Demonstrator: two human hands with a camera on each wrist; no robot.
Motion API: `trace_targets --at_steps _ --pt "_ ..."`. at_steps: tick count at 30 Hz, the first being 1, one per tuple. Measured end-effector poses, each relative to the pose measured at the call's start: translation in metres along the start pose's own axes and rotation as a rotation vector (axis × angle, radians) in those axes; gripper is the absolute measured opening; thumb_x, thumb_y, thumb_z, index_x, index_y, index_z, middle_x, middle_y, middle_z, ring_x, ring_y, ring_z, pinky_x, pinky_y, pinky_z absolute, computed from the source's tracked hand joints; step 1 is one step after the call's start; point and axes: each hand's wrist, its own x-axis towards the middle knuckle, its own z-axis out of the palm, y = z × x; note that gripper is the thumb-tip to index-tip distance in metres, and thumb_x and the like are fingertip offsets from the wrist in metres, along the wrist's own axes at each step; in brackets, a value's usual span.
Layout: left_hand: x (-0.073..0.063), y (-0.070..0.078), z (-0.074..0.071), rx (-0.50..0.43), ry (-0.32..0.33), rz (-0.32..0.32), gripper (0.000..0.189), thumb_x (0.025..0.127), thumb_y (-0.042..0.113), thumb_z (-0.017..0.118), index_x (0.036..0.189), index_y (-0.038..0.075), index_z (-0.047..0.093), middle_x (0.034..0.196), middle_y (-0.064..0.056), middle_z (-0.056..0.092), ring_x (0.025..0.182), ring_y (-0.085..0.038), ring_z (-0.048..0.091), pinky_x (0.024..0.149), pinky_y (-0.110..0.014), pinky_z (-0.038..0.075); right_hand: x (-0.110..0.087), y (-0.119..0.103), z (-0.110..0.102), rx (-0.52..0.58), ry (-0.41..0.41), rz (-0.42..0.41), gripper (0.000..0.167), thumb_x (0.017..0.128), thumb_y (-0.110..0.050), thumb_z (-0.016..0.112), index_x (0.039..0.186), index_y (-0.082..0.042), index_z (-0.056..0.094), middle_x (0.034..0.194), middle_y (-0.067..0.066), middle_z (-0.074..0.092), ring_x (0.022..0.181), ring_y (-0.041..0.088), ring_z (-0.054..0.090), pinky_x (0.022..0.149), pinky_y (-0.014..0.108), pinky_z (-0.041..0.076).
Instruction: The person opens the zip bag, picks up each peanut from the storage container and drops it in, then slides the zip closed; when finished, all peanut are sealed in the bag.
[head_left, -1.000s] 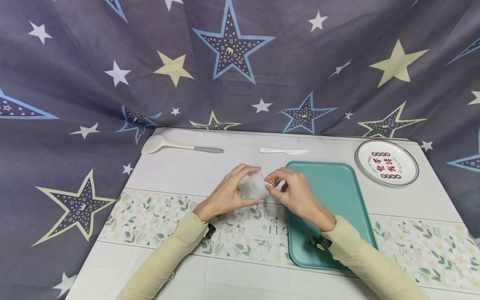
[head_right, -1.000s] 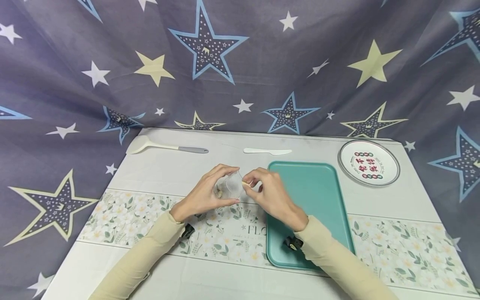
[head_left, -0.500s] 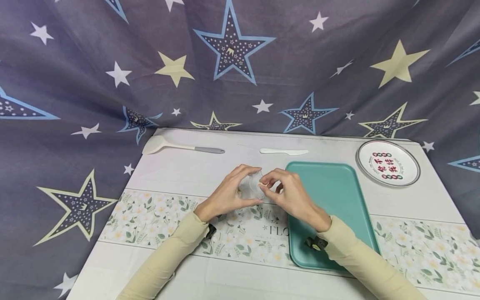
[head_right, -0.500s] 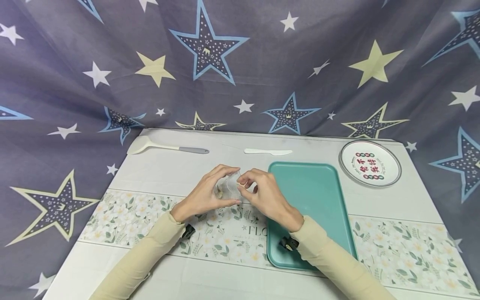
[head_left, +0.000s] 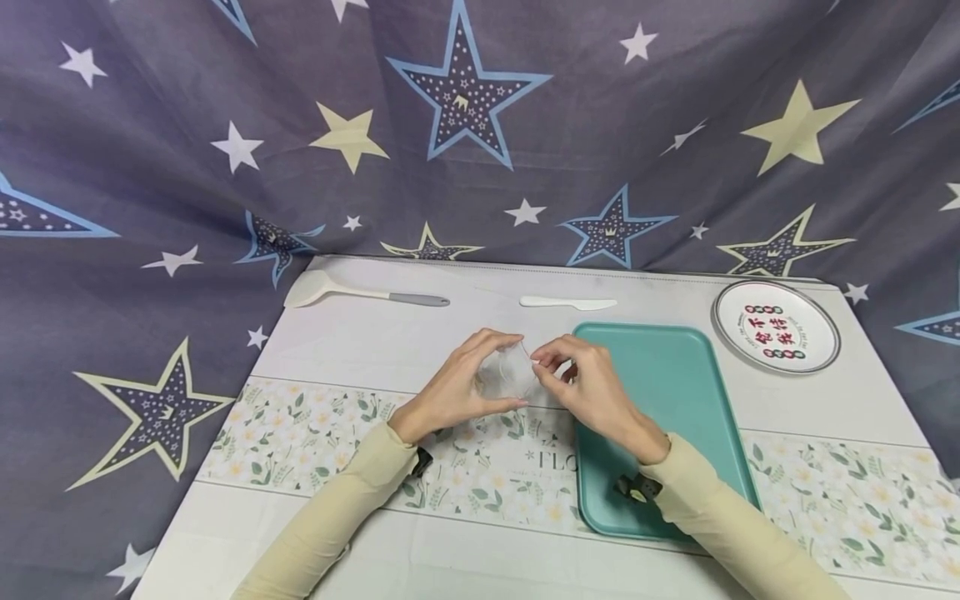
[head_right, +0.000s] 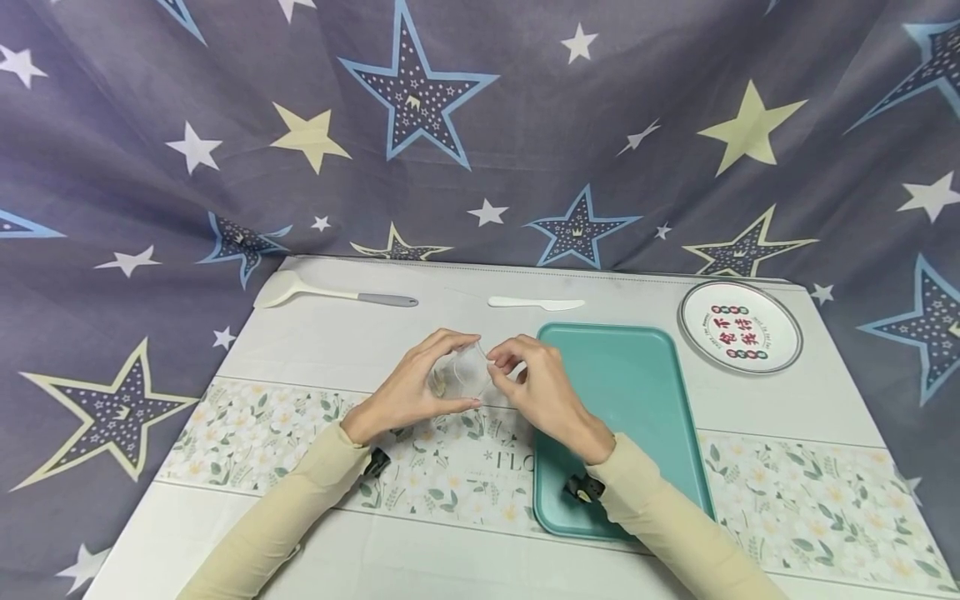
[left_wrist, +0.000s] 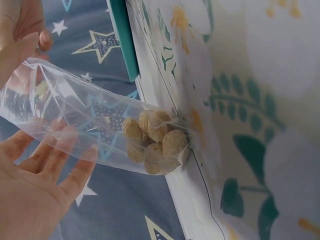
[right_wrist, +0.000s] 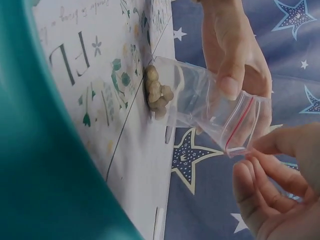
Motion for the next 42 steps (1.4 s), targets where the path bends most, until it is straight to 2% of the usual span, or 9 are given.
trace_targets --at_steps 5,10,13,19,22,28,35,39,42 --pt "0.0 0.001 0.0 -0.003 0.006 0.0 0.086 0.08 0.04 0.091 0.151 0.014 0.051 0.143 -0.006 0.059 0.13 -0.022 0.058 0.11 -0.041 0.051 -0.002 0.004 -0.002 -0.009 0.018 0.069 0.011 0.096 -0.008 0.073 0.107 -0.006 0.076 0.089 0.006 0.074 0.08 0.018 0.071 0.065 0.025 0.061" --pt "-0.001 0.002 0.0 -0.014 0.012 -0.008 0.088 0.08 0.04 0.091 0.153 0.016 0.05 0.143 -0.009 0.059 0.128 -0.027 0.059 0.11 -0.043 0.051 -0.004 0.005 -0.003 0.006 -0.042 0.137 0.016 0.099 -0.014 0.071 0.112 -0.006 0.075 0.094 0.008 0.078 0.082 0.019 0.074 0.072 0.032 0.064" --pt "-0.001 0.003 0.0 -0.015 0.012 -0.017 0.088 0.08 0.041 0.091 0.154 0.016 0.049 0.143 -0.005 0.058 0.127 -0.028 0.059 0.11 -0.043 0.051 -0.005 0.005 -0.002 0.042 -0.084 0.166 0.017 0.1 -0.016 0.07 0.113 -0.006 0.076 0.097 0.008 0.08 0.084 0.019 0.075 0.077 0.035 0.065" --pt "-0.001 0.005 0.002 -0.011 0.017 -0.012 0.09 0.08 0.041 0.091 0.155 0.018 0.047 0.143 -0.001 0.057 0.129 -0.02 0.057 0.112 -0.041 0.05 -0.006 0.002 -0.001 0.132 -0.131 0.199 0.02 0.101 -0.015 0.068 0.116 -0.004 0.075 0.1 0.008 0.08 0.084 0.018 0.075 0.079 0.031 0.063" --pt "-0.002 0.007 0.002 -0.001 0.018 -0.017 0.092 0.079 0.042 0.092 0.156 0.021 0.046 0.144 0.001 0.056 0.132 -0.016 0.055 0.113 -0.041 0.05 -0.007 0.0 -0.001 0.166 -0.132 0.209 0.02 0.101 -0.014 0.067 0.116 -0.003 0.075 0.1 0.011 0.08 0.083 0.021 0.076 0.076 0.028 0.063" --pt "-0.002 0.01 0.003 0.032 0.034 -0.04 0.1 0.075 0.046 0.094 0.158 0.022 0.044 0.145 0.003 0.055 0.133 -0.016 0.055 0.114 -0.041 0.05 -0.007 -0.007 -0.001 0.2 -0.121 0.217 0.02 0.101 -0.017 0.069 0.115 -0.004 0.075 0.101 0.012 0.08 0.083 0.027 0.077 0.073 0.028 0.064" --pt "-0.001 0.017 0.008 0.067 0.057 -0.061 0.105 0.072 0.05 0.095 0.158 0.022 0.043 0.147 0.002 0.054 0.137 -0.015 0.052 0.115 -0.041 0.049 -0.005 -0.015 0.0 0.188 -0.114 0.186 0.024 0.096 -0.023 0.076 0.114 -0.007 0.075 0.096 0.007 0.079 0.081 0.015 0.074 0.073 0.025 0.062" --pt "0.0 0.019 0.011 0.084 0.061 -0.062 0.106 0.071 0.052 0.094 0.158 0.019 0.044 0.146 -0.002 0.055 0.135 -0.017 0.052 0.114 -0.041 0.05 -0.003 -0.014 0.0 0.2 -0.121 0.176 0.022 0.095 -0.013 0.076 0.114 -0.002 0.073 0.094 0.01 0.079 0.08 0.014 0.073 0.072 0.023 0.062" --pt "0.0 0.02 0.011 0.076 0.059 -0.058 0.109 0.07 0.053 0.094 0.159 0.018 0.042 0.144 -0.004 0.054 0.122 -0.021 0.058 0.11 -0.041 0.052 -0.001 -0.012 -0.001 0.199 -0.115 0.166 0.02 0.093 -0.004 0.074 0.113 0.0 0.073 0.092 0.012 0.078 0.079 0.016 0.073 0.071 0.022 0.062"
